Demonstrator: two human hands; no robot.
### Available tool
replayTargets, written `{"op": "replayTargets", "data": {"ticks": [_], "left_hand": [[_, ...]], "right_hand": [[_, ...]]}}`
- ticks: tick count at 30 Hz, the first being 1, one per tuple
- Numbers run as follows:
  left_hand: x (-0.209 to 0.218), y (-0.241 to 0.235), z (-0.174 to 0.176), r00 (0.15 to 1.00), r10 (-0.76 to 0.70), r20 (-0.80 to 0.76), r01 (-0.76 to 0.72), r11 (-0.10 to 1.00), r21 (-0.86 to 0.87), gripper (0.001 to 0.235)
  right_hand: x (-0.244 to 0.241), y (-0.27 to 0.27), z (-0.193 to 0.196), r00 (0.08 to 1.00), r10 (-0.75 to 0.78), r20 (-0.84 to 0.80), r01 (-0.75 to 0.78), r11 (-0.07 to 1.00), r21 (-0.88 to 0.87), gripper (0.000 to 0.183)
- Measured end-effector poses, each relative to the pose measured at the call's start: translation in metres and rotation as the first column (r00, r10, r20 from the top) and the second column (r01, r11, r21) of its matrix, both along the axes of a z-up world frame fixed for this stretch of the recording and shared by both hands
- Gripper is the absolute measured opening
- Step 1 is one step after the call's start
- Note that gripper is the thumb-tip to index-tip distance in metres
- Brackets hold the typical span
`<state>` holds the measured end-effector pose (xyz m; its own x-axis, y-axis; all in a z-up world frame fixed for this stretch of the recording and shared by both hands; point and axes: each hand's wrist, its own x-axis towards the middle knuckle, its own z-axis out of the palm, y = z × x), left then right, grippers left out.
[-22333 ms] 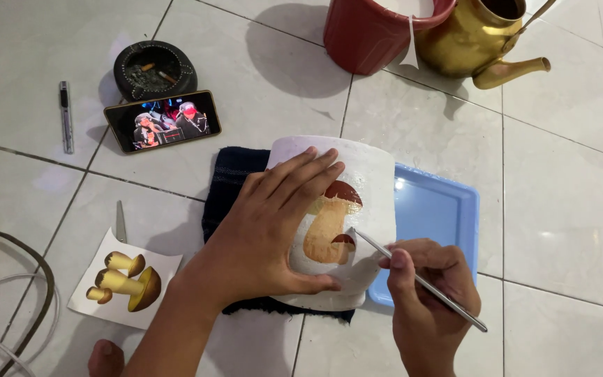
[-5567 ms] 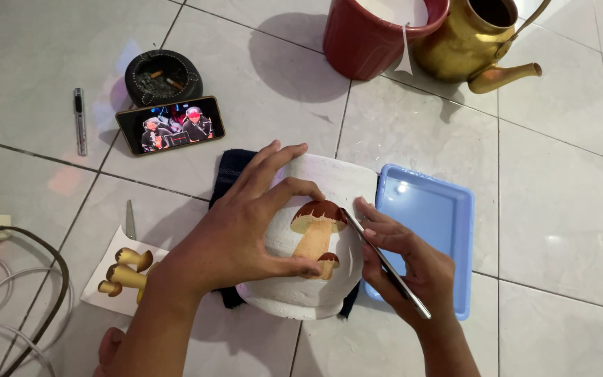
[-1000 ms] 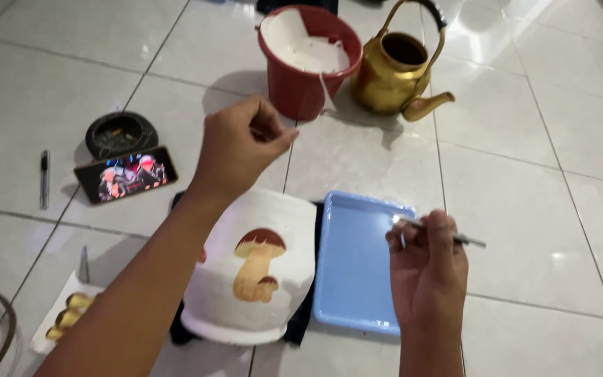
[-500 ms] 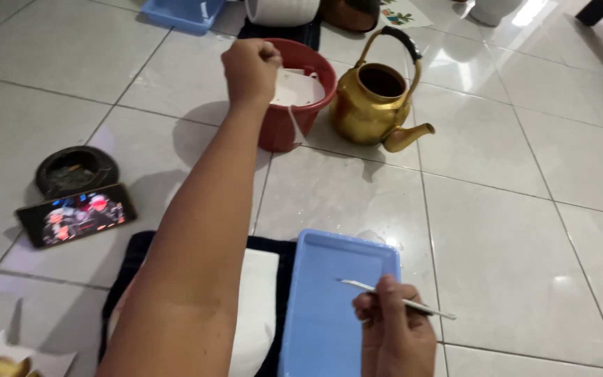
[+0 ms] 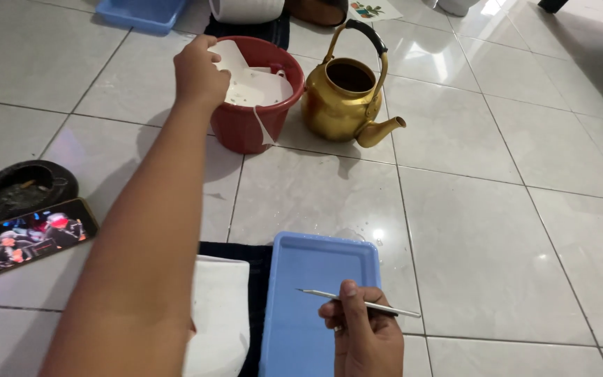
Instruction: Applying mushroom decals to a white ceramic pot using water and a tool.
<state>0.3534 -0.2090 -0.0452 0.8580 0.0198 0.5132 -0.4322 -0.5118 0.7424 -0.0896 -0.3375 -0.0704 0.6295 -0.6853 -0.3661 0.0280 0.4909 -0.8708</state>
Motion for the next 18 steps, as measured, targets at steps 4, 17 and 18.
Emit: {"op": "replayTargets", "data": {"ticks": [4,17,18], "left_hand": [[-0.037,0.035,0.026,0.984,-0.17,0.057,0.175,0.98,-0.098,0.041],[-0.333,0.198,-0.003,0.937,-0.054,-0.345,-0.033,0.97,-0.242,0.031],[-0.347,0.206,-0.031,0.941,-0.11,-0.321,-0.015,0.932,-0.363,0.035]], "right_hand": [[-0.001,0.005,0.01,0.999,0.032,0.04,-0.03,0.999,-0.043,0.022],[-0.001,0.062,0.01,0.997,0.045,0.061,-0.029,0.968,-0.249,0.036],[0.0,0.069,0.002,0.999,0.041,0.019,-0.033,0.948,-0.316,0.037]]}}
